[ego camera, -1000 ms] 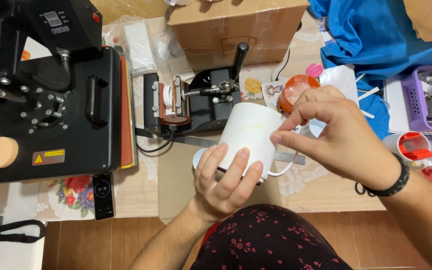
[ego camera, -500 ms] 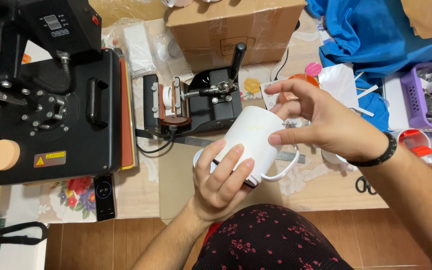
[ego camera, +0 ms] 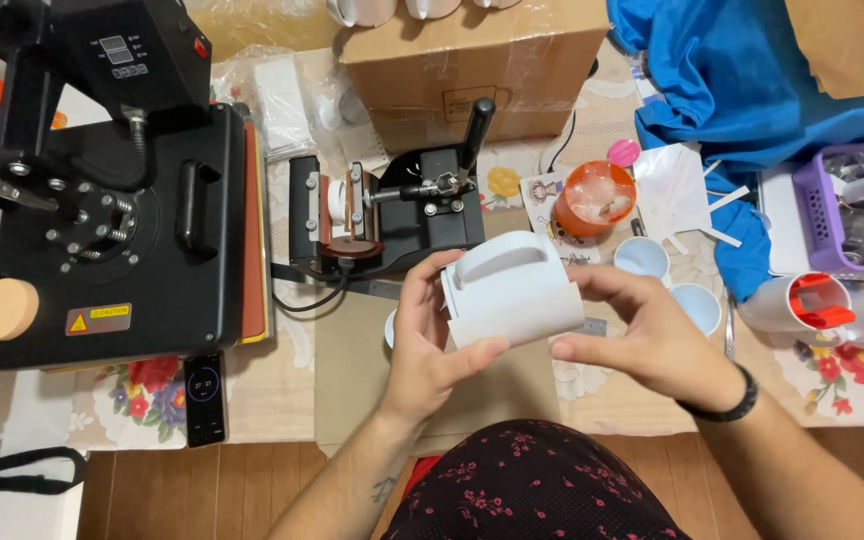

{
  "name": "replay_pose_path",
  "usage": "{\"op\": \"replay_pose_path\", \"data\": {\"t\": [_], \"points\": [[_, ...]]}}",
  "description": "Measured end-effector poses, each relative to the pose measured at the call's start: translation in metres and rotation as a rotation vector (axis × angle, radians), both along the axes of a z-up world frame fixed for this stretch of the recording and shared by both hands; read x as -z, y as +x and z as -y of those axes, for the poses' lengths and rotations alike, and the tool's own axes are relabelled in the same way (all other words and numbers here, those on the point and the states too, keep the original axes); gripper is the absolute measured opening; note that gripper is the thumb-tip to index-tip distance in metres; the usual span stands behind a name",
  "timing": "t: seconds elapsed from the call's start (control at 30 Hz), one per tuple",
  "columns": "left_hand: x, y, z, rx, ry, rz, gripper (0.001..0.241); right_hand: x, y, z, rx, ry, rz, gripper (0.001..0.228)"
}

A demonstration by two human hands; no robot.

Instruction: The person handles several white ceramic mugs, inspecting them and placing them on a table. They then use scissors to cut a small piece of white paper or tape and place it on the table.

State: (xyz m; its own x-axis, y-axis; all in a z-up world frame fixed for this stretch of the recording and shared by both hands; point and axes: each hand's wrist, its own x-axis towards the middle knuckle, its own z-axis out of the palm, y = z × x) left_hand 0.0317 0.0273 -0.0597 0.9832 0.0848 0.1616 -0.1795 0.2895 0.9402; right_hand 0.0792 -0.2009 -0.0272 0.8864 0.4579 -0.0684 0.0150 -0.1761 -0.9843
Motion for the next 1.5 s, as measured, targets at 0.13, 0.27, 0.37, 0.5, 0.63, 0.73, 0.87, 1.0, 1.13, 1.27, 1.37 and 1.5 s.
{"op": "replay_pose_path", "data": {"t": [0.13, 0.27, 0.37, 0.5, 0.63, 0.73, 0.87, 1.0, 1.13, 1.27, 1.37, 1.5], "points": [[0.004, -0.002, 0.001, 0.106, 0.060, -0.048, 0.102, -0.003, -0.014, -0.020, 0.154, 0.025, -0.086, 0.047], [0.002, -0.004, -0.001, 0.148, 0.180, -0.048, 0.113, -0.006, -0.020, -0.025, 0.266, 0.098, -0.247, 0.042], [-0.004, -0.008, 0.002, 0.109, 0.198, -0.064, 0.105, 0.003, -0.023, -0.019, 0.281, 0.157, -0.344, 0.053], [-0.011, -0.009, 0.001, 0.026, 0.418, 0.093, 0.095, 0.003, -0.022, -0.024, 0.293, 0.184, -0.373, 0.066], [-0.008, -0.009, 0.001, -0.014, 0.466, 0.151, 0.091, 0.010, -0.023, -0.026, 0.306, 0.184, -0.335, 0.070], [0.005, -0.010, -0.002, -0.008, 0.395, 0.101, 0.094, 0.027, -0.025, -0.018, 0.287, 0.186, -0.354, 0.067], [0.029, -0.013, -0.001, 0.067, 0.179, -0.091, 0.104, 0.014, -0.030, -0.015, 0.210, 0.108, -0.385, 0.062], [0.061, -0.024, 0.002, 0.127, 0.091, -0.135, 0.115, 0.045, -0.038, -0.012, 0.208, -0.008, -0.336, 0.048], [0.087, -0.041, -0.017, 0.035, 0.276, -0.285, 0.109, 0.099, -0.029, -0.007, 0.162, -0.393, -0.013, 0.020], [0.128, -0.059, -0.048, -0.196, 0.299, -0.355, 0.070, 0.175, 0.000, -0.011, 0.002, -0.894, 0.551, 0.014], [0.137, -0.072, -0.057, -0.250, 0.286, -0.409, 0.060, 0.249, 0.032, -0.012, -0.049, -0.990, 0.840, 0.005], [0.133, -0.077, -0.054, -0.284, 0.288, -0.415, 0.053, 0.307, 0.061, -0.013, -0.023, -1.056, 1.000, 0.012]]}}
